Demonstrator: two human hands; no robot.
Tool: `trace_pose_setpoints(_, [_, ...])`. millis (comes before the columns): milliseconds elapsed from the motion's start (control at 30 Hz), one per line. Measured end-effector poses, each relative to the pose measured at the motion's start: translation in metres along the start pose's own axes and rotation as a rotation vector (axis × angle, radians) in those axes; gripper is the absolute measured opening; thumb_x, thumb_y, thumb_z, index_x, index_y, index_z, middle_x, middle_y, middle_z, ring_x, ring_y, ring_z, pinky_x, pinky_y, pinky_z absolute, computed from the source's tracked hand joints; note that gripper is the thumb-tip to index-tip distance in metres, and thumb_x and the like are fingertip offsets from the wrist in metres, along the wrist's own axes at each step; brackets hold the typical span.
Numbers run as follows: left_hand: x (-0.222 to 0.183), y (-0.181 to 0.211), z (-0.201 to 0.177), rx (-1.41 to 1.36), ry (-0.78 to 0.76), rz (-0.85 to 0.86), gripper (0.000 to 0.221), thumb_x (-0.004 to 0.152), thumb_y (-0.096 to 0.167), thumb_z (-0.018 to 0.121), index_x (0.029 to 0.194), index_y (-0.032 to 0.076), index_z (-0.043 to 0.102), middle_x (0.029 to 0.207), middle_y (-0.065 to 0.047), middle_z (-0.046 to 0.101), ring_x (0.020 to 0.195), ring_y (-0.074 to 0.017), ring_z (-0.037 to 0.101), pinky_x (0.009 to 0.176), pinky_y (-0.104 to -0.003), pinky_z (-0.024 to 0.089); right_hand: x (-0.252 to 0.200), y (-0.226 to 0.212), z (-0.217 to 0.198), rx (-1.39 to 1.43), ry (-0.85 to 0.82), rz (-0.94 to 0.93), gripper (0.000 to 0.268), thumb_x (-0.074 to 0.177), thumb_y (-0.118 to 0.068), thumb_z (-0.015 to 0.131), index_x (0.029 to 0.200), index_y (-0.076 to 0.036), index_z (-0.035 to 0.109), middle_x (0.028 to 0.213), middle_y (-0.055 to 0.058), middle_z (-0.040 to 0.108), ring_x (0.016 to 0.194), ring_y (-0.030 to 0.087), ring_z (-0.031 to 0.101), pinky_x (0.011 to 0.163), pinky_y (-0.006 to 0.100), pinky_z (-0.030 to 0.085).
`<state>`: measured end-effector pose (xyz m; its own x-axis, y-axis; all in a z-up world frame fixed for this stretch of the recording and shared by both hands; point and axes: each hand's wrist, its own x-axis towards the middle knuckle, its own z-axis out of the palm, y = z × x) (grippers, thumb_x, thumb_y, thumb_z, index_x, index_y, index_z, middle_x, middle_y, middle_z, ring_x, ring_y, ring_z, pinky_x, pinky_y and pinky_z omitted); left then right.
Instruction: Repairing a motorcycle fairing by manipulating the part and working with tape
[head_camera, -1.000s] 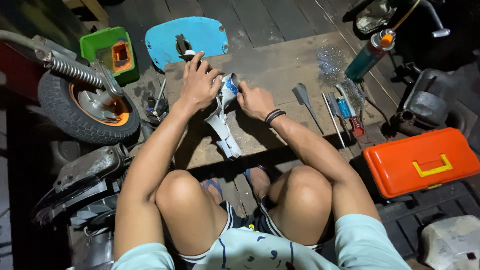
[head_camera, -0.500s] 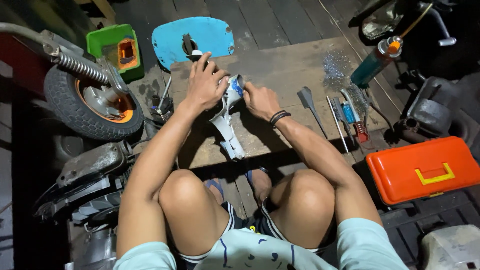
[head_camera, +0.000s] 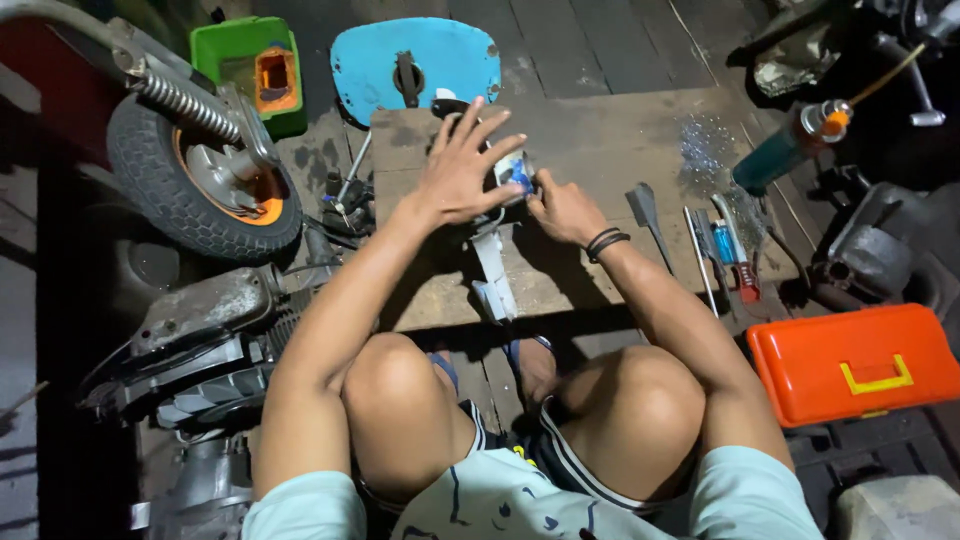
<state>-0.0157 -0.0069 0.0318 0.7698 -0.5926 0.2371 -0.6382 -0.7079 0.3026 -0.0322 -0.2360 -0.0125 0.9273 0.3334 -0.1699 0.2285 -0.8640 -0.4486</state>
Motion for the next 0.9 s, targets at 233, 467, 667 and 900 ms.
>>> trace_pose_setpoints(233, [0.004,0.002,0.006,-0.023,0.017,0.02,0.08,0.096,0.075,0.041,0.157,0.023,0.046,0.17,-0.006,0.019,0.157,-0.0319,0.0,0.121,-0.071,0.011,0.006,0.013,0.005,-0.09,0.039,-0.092,0.026,0.107,-0.034,0.046,0.109,-0.01,0.041,0.066,0.023,0.058,0.052,0.048,0.054,0.049,0.054,0.039])
trace_pose_setpoints(467, [0.012,0.01,0.008,-0.045,0.041,0.034,0.069,0.098,0.066,0.053,0.147,0.017,0.056,0.162,-0.009,0.036,0.155,-0.0309,0.004,0.119,-0.073,0.012,0.003,0.018,0.012,-0.152,0.082,-0.043,0.028,0.108,-0.039,0.037,0.104,-0.011,0.038,0.069,0.026,0.061,0.055,0.054,0.053,0.049,0.057,0.036])
trace_pose_setpoints(667, [0.013,0.011,0.01,-0.032,0.044,0.037,0.068,0.098,0.065,0.053,0.145,0.016,0.058,0.159,-0.01,0.04,0.155,-0.031,0.005,0.118,-0.072,0.013,0.003,0.025,0.016,-0.159,0.159,-0.044,0.028,0.107,-0.037,0.039,0.109,-0.01,0.047,0.072,0.03,0.064,0.06,0.058,0.058,0.049,0.062,0.04])
trace_pose_setpoints(900, [0.013,0.012,0.011,-0.001,0.06,0.027,0.064,0.096,0.061,0.058,0.142,0.017,0.06,0.157,-0.009,0.043,0.155,-0.0308,0.006,0.115,-0.074,0.018,-0.002,0.013,0.01,-0.112,0.109,0.043,0.03,0.104,-0.04,0.043,0.11,-0.01,0.046,0.083,0.035,0.067,0.075,0.064,0.059,0.061,0.066,0.042])
